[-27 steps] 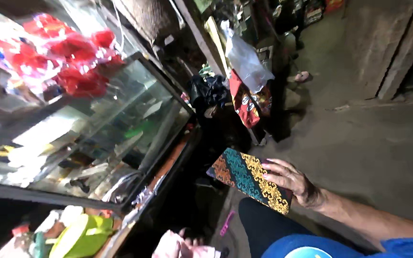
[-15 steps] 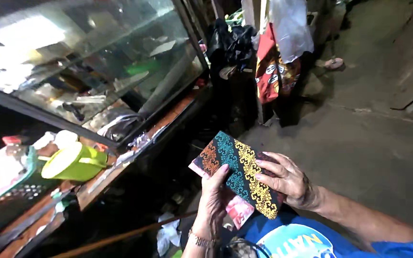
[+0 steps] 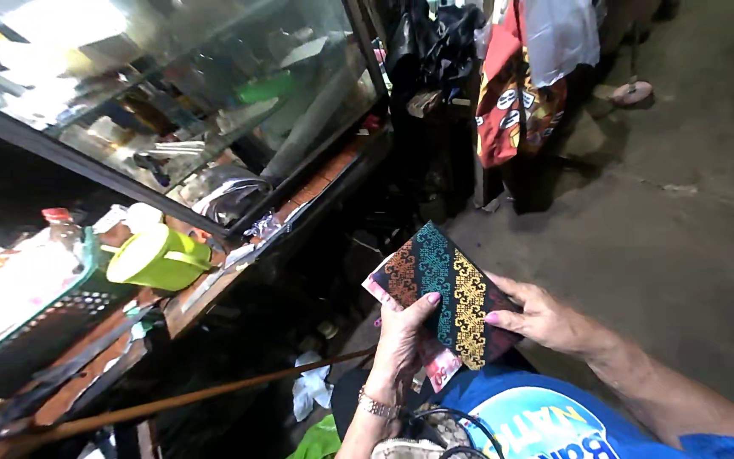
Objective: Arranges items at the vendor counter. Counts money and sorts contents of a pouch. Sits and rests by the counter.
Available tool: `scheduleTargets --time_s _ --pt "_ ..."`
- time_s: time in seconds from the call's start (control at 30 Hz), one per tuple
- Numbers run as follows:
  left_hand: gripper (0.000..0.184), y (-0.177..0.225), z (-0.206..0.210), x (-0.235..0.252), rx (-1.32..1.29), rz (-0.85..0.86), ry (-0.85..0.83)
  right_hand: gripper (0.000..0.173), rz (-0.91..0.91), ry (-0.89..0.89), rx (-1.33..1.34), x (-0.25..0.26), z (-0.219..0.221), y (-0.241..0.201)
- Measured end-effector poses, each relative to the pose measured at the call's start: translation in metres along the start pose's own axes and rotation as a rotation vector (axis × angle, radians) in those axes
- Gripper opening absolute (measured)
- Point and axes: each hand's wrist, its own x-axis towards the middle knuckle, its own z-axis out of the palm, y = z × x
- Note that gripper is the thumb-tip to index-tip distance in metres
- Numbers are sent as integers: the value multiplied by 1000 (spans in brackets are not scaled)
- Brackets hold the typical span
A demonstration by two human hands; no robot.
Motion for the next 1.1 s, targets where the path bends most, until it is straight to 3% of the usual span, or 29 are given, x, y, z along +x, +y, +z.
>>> scheduleTargets --time_s 0.07,0.17,0.37,0.5,0.7,0.8,0.93,1.03,1.1 --pt "48 -1 -2 1 2 12 -14 42 -47 22 31 0 4 4" --pt "50 -4 -6 2 24 31 -36 35 -124 81 -111 2 -4 -1" --pt "54 -6 -15 7 68 134 -75 30 -356 113 -469 4 -32 -12" --pt "57 -5 -22 10 35 180 29 32 -363 158 -676 -3 -46 -22" --pt "64 -3 -25 11 248 398 -17 36 -316 94 -968 -11 -50 -28" --pt "72 -7 -23 10 316 381 -82 35 -333 1 -957 -12 -41 -24" --pt "63 -8 -25 10 310 337 -96 34 -321 -84 -882 -19 -37 -23" --pt "68 -10 -31 6 231 305 -281 39 -296 -312 -622 -33 -50 -37" --pt "59 -13 -31 3 213 262 -400 46 -312 -424 -400 -34 -59 -47"
